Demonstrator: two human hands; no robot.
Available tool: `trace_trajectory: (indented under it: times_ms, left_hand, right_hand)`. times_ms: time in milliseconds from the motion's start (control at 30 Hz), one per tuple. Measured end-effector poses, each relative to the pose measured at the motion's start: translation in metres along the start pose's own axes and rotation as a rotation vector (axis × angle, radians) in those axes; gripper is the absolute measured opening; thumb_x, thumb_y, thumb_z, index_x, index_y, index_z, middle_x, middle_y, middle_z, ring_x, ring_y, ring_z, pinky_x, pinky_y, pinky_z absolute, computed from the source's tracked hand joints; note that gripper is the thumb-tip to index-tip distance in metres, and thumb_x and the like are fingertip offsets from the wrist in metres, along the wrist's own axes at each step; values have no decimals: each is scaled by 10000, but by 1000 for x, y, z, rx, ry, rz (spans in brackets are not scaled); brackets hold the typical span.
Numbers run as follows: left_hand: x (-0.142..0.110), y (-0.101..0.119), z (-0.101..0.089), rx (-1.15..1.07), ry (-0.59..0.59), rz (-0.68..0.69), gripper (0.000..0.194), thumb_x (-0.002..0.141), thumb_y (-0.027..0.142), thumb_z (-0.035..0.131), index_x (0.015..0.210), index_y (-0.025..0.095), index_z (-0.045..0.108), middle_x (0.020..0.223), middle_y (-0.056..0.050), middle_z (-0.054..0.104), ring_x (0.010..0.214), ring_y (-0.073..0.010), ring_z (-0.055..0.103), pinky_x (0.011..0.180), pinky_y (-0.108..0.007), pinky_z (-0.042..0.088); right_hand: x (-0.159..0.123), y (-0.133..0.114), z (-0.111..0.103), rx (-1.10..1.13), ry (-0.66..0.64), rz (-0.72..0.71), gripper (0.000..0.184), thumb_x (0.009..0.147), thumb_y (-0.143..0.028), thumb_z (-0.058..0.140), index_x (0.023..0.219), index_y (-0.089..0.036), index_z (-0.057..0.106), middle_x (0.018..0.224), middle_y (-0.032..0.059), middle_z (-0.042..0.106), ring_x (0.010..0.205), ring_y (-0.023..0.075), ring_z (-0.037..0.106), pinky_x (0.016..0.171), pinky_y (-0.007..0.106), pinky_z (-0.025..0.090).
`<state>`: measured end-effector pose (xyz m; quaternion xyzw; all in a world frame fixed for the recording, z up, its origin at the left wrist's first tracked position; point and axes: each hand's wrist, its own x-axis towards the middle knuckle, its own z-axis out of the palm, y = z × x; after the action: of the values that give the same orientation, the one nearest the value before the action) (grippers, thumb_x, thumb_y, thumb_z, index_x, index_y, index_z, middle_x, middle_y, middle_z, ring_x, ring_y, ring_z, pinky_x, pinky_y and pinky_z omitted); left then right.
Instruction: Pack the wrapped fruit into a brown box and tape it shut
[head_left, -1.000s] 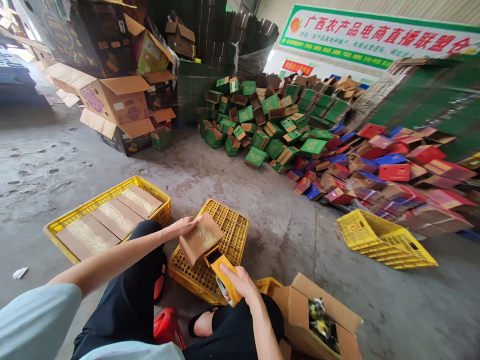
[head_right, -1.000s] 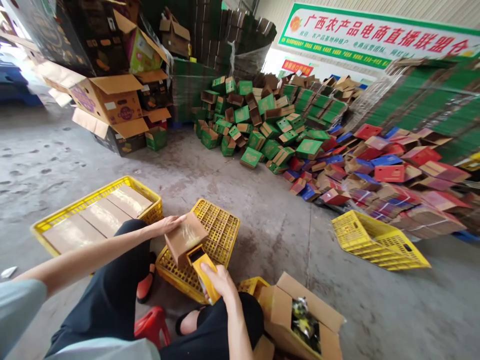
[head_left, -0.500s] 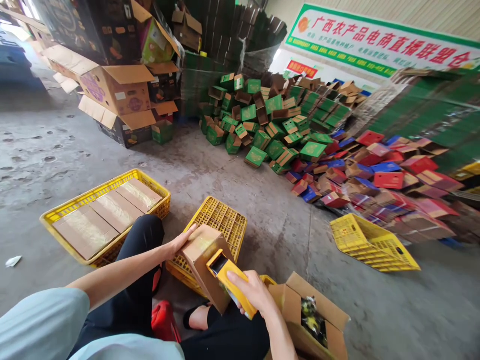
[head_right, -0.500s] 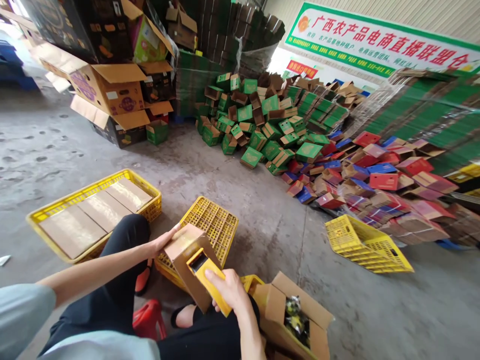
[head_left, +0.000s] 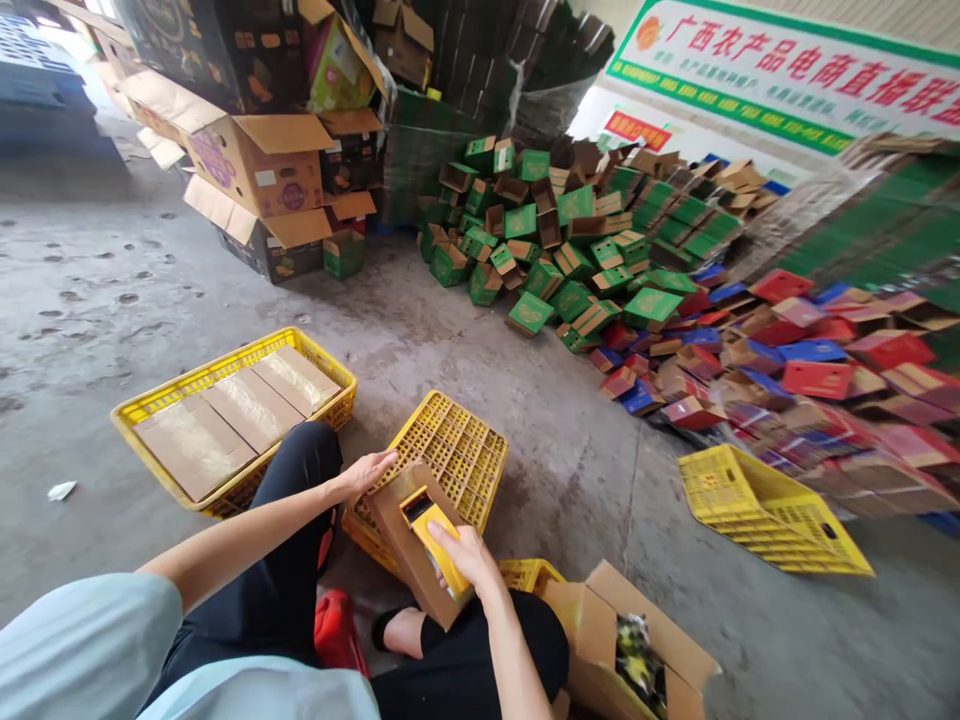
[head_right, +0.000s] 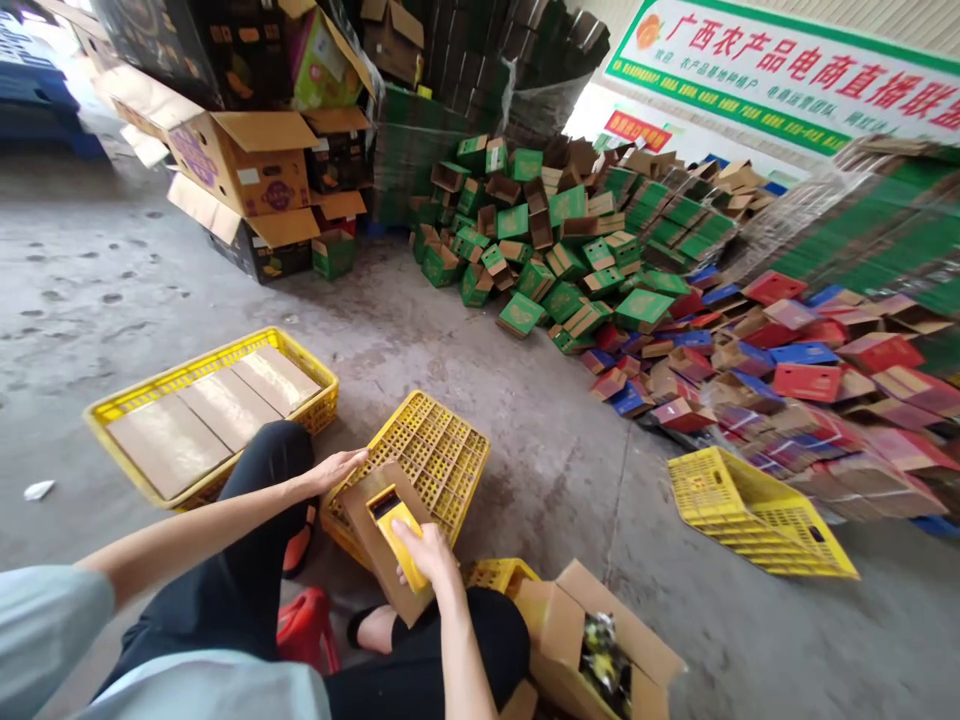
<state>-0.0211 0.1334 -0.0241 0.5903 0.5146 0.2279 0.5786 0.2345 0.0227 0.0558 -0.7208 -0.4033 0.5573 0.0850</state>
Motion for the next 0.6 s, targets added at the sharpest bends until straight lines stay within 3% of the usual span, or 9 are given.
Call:
trace_trajectory:
  times_ms: [100, 200, 333, 433, 600]
  left_hand:
    - [-4, -13, 3, 235, -197, 332, 908, 999, 851, 367, 1576, 186, 586, 1643, -114, 551, 1577, -347, 438, 1326, -446, 314]
    - [-9, -34, 16, 454, -435, 510, 956, 1029, 822, 354, 1701, 143, 374, 1762, -167, 335, 1649, -373, 274, 1345, -499, 259]
    - [-12, -56, 30, 635, -405, 610, 1063, 1004, 836, 434, 1742, 103, 220, 1788, -237, 170, 1666, -420, 167, 1350, -552, 213]
    - [-13, -64, 33, 736, -360, 651, 1112, 962, 856, 506, 1755, 148, 180, 1786, -226, 193, 1660, -421, 205, 1348, -548, 212]
    - [-14, -64, 36, 834, -338, 639, 1147, 937, 891, 490, 1754, 147, 185, 1780, -236, 204, 1654, -422, 231, 1345, -557, 187]
  right_hand:
    - [13, -3, 4, -21, -15, 7, 458, 1042, -521, 594, 768, -162, 668, 501, 49, 647, 464, 193, 664, 518, 274, 578]
    - [14, -3, 2, -21, -18, 7, 478, 1059, -533, 559, 764, -170, 658, 499, 48, 648, 455, 189, 656, 497, 265, 569]
    - [10, -3, -1, 2, -12, -4, 485, 1053, -537, 574, 737, -177, 649, 492, 44, 648, 445, 175, 646, 483, 252, 568]
    - [8, -4, -1, 4, -31, -4, 479, 1055, -529, 575, 736, -178, 646, 489, 42, 646, 435, 171, 643, 468, 245, 558]
    - [8, -4, -1, -10, -63, 1, 446, 1064, -502, 558, 759, -187, 635, 494, 41, 650, 435, 182, 650, 458, 251, 548]
